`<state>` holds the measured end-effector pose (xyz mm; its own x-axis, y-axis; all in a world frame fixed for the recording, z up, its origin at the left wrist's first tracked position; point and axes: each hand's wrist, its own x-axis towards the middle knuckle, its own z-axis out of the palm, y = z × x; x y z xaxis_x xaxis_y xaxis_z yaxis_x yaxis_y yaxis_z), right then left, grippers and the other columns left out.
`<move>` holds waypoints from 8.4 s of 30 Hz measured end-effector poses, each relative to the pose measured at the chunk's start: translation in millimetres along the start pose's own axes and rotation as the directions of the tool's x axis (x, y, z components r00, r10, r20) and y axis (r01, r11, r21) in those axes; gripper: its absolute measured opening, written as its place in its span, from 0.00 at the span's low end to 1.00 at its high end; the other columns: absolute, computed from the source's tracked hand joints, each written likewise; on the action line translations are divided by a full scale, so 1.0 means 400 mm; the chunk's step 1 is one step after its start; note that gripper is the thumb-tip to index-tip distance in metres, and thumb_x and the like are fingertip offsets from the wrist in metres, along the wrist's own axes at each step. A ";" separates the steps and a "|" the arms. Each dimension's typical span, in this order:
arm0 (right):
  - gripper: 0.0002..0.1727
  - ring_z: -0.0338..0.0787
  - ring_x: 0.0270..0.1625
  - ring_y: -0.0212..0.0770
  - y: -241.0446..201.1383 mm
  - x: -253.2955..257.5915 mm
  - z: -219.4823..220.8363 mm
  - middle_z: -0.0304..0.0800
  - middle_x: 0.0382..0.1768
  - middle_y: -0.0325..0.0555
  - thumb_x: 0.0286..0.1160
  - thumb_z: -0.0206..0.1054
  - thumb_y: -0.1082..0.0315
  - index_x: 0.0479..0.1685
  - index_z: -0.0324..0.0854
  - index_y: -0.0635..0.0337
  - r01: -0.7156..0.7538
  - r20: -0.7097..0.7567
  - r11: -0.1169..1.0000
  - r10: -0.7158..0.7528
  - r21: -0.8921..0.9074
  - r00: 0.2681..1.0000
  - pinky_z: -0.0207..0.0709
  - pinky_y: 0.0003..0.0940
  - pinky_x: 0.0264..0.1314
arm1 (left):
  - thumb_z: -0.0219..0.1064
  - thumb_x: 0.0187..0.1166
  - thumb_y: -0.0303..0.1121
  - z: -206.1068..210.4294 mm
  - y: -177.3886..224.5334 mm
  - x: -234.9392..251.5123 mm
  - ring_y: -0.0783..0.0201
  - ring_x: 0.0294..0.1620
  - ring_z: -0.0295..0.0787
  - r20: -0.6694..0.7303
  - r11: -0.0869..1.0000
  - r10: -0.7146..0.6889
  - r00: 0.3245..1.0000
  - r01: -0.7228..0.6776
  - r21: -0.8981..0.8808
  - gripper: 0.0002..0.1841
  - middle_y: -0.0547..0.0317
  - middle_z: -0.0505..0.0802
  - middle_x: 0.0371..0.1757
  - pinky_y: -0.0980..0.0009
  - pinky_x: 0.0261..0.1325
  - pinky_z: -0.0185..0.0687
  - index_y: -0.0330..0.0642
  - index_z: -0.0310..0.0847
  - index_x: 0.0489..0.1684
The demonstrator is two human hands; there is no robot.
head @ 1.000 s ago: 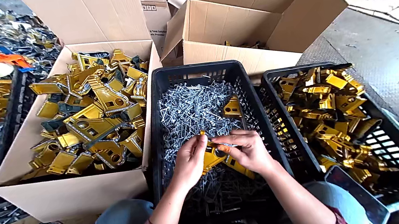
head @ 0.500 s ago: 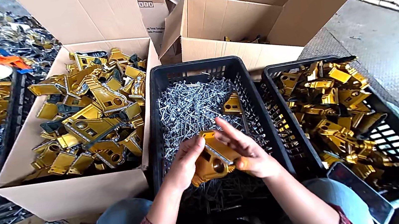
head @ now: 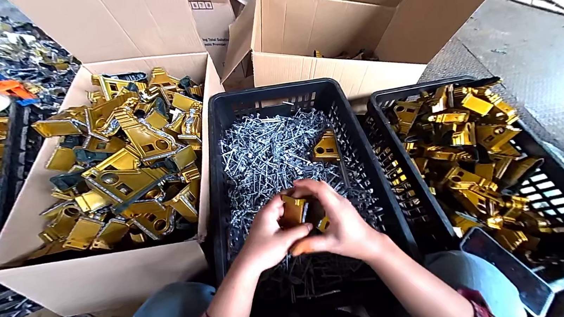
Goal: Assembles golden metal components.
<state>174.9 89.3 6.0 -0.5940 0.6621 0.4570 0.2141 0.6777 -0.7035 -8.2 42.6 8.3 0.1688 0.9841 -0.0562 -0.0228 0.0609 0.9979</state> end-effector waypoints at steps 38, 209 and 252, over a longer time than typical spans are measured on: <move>0.18 0.84 0.72 0.64 0.144 0.065 0.270 0.87 0.66 0.60 0.82 0.57 0.75 0.59 0.91 0.53 0.024 0.598 0.872 0.315 -0.489 0.737 0.78 0.63 0.68 | 0.74 0.71 0.25 -0.074 0.089 0.006 0.62 0.52 0.90 -0.511 0.937 0.014 0.859 -0.190 -0.295 0.39 0.53 0.86 0.64 0.67 0.45 0.90 0.52 0.59 0.84; 0.13 0.95 0.49 0.36 -0.027 0.052 -0.014 0.97 0.44 0.50 0.79 0.68 0.66 0.50 0.93 0.64 0.016 0.183 0.998 -0.006 -0.055 0.983 0.87 0.30 0.58 | 0.80 0.65 0.25 -0.038 0.074 0.018 0.61 0.56 0.91 -0.311 0.943 -0.132 0.941 0.022 -0.333 0.49 0.50 0.87 0.62 0.65 0.58 0.90 0.48 0.50 0.88; 0.30 0.80 0.75 0.70 0.357 0.068 -0.051 0.80 0.71 0.71 0.83 0.65 0.55 0.77 0.73 0.68 -0.844 -0.218 0.373 0.852 -0.384 0.476 0.73 0.68 0.73 | 0.78 0.67 0.54 0.000 0.015 0.007 0.70 0.28 0.85 0.037 0.594 -0.107 0.994 0.093 -0.799 0.35 0.55 0.88 0.50 0.79 0.25 0.82 0.45 0.65 0.64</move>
<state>205.1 210.7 -70.9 0.0691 0.9623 -0.2632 0.8795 -0.1833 -0.4391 -7.9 45.8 14.2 0.2065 0.9651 -0.1610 -0.7855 0.2617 0.5608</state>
